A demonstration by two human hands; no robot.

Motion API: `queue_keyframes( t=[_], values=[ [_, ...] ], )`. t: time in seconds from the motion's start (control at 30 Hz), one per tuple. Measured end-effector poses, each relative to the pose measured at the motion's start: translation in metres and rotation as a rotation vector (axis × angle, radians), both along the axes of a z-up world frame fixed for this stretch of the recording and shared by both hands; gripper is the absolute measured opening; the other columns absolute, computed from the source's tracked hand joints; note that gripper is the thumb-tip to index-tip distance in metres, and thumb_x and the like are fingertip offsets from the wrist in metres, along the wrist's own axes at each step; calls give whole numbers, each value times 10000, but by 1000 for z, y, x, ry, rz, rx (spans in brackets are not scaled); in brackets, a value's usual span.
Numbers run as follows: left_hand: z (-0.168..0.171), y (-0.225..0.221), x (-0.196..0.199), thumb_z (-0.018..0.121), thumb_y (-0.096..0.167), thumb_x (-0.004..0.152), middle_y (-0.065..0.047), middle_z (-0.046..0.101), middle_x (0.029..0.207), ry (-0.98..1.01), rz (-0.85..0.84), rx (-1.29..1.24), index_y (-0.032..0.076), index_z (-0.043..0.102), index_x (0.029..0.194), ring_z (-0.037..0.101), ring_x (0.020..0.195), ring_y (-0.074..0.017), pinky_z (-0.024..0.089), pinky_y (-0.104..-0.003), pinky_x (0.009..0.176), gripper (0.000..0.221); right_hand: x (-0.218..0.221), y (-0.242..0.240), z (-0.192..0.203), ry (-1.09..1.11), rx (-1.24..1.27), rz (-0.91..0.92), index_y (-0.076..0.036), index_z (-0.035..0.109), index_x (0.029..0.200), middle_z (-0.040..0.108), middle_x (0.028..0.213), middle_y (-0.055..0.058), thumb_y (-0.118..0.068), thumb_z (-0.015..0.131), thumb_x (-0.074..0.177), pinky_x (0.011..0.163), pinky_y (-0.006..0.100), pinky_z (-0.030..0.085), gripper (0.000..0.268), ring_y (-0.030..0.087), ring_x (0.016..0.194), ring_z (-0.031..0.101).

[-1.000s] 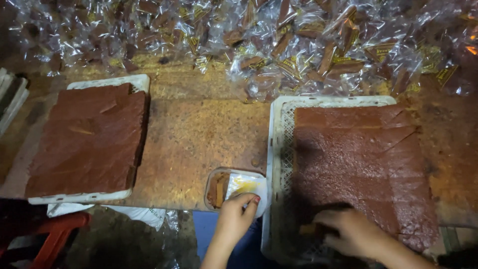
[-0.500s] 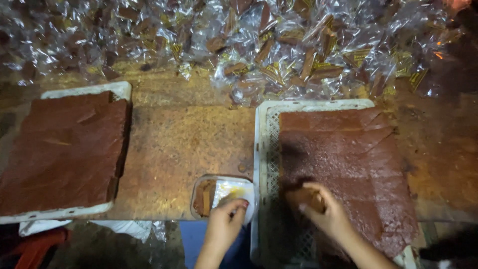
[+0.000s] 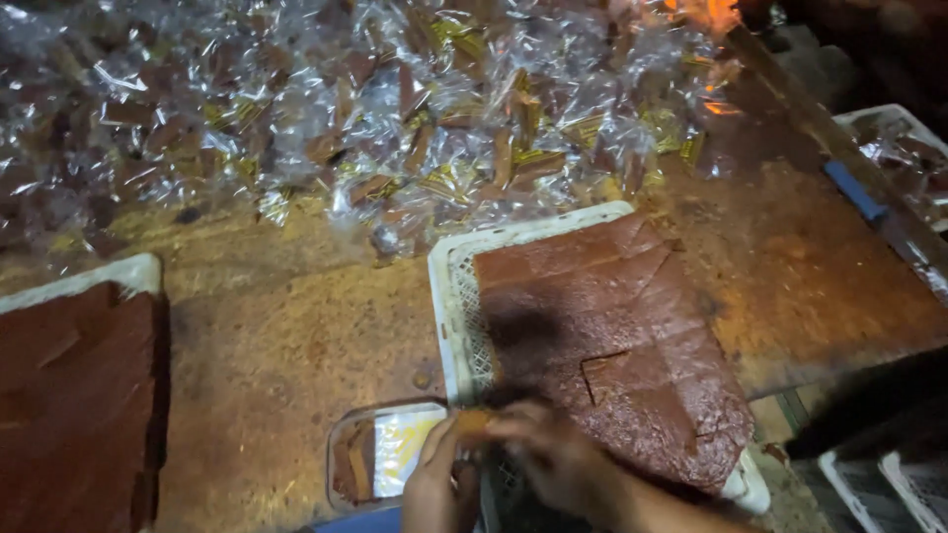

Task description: Manually placing triangular food pieces into individual plastic bags and stacking them on a table.

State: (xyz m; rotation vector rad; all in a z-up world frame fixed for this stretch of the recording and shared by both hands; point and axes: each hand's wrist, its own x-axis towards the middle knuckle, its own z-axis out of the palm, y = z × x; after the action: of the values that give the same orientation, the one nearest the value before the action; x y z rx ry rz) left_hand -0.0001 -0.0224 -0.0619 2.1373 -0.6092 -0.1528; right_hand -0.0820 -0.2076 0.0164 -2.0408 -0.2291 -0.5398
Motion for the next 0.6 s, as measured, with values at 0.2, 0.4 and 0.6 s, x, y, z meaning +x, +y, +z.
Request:
queue_keyframes(
  t=[0.2, 0.4, 0.6],
  values=[
    [-5, -7, -3, 607, 542, 899, 191, 742, 1378, 793, -39, 184, 511, 714, 1313, 628, 1309, 32, 434, -207, 1138, 429, 3, 1, 15, 459, 104, -114, -192, 608, 958, 785, 886, 7, -176, 750, 835, 745, 314, 555, 188, 143, 800, 728],
    [-9, 4, -2, 445, 271, 1002, -53, 577, 667, -68, -219, 19, 189, 518, 671, 539, 663, -262, 386, -450, 652, 348, 3, -65, -25, 711, 553, 72, -17, 812, 1137, 836, 1188, 106, 65, 689, 727, 1049, 306, 500, 435, 197, 1110, 770],
    [24, 34, 4, 498, 126, 989, -213, 606, 813, 177, -205, 156, 126, 515, 954, 624, 808, -423, 464, -491, 758, 39, 1, -113, 78, 100, -302, -416, -92, 639, 1301, 606, 1399, 121, 63, 485, 916, 1143, 473, 310, 443, 311, 1331, 501]
  ],
)
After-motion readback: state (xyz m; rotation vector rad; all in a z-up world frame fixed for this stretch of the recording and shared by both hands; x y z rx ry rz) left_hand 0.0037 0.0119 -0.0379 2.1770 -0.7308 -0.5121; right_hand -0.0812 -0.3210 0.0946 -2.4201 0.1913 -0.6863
